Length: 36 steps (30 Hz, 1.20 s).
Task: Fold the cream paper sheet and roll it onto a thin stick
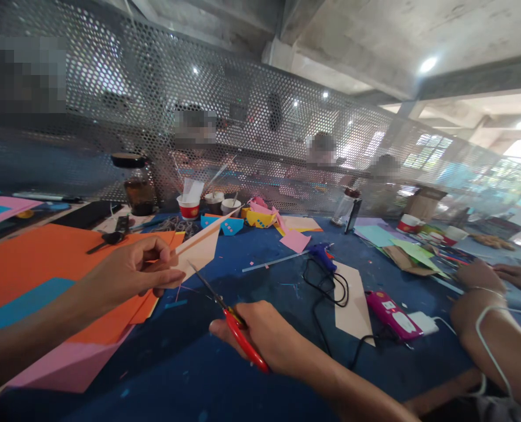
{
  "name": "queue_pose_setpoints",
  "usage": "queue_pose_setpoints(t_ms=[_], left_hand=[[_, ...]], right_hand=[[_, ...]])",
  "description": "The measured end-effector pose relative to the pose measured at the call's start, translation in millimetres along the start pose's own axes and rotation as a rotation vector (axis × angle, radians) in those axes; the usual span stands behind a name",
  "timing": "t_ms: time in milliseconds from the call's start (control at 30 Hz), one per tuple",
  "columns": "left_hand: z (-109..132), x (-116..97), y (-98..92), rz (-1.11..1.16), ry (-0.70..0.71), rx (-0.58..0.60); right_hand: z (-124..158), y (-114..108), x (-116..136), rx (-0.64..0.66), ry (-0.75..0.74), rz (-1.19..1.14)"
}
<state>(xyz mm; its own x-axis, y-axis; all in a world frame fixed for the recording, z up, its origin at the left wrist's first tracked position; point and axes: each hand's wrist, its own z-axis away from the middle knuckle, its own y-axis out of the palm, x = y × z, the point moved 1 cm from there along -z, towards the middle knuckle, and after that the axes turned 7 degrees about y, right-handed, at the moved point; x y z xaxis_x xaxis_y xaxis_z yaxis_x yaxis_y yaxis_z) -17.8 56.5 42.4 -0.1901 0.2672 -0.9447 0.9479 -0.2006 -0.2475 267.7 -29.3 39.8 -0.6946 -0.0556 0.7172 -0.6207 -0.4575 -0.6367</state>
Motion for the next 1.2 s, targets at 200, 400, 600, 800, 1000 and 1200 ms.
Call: queue_pose_setpoints(t_ms=[200, 400, 600, 800, 1000, 1200], left_hand=[[0.0, 1.5, -0.7, 0.034, -0.023, 0.001], [-1.8, 3.2, -1.2, 0.014, -0.046, -0.001], [-0.6, -1.0, 0.3, 0.033, -0.022, -0.008], [-2.0, -0.3, -0.2, 0.020, -0.044, -0.005], [-0.4, -0.1, 0.4, 0.038, -0.041, 0.013], [-1.6, 2.8, -0.6, 0.013, -0.041, -0.008]], right_hand=[[-0.4, 0.5, 0.1, -0.016, -0.001, 0.050], [0.1, 1.2, -1.3, -0.019, -0.004, 0.032], [1.6, 0.9, 0.6, -0.012, 0.013, 0.032], [2.3, 0.0, 5.1, -0.011, 0.031, 0.024], [2.3, -0.6, 4.5, -0.005, 0.022, -0.001], [1.7, 0.0, 3.2, -0.026, 0.022, 0.036]])
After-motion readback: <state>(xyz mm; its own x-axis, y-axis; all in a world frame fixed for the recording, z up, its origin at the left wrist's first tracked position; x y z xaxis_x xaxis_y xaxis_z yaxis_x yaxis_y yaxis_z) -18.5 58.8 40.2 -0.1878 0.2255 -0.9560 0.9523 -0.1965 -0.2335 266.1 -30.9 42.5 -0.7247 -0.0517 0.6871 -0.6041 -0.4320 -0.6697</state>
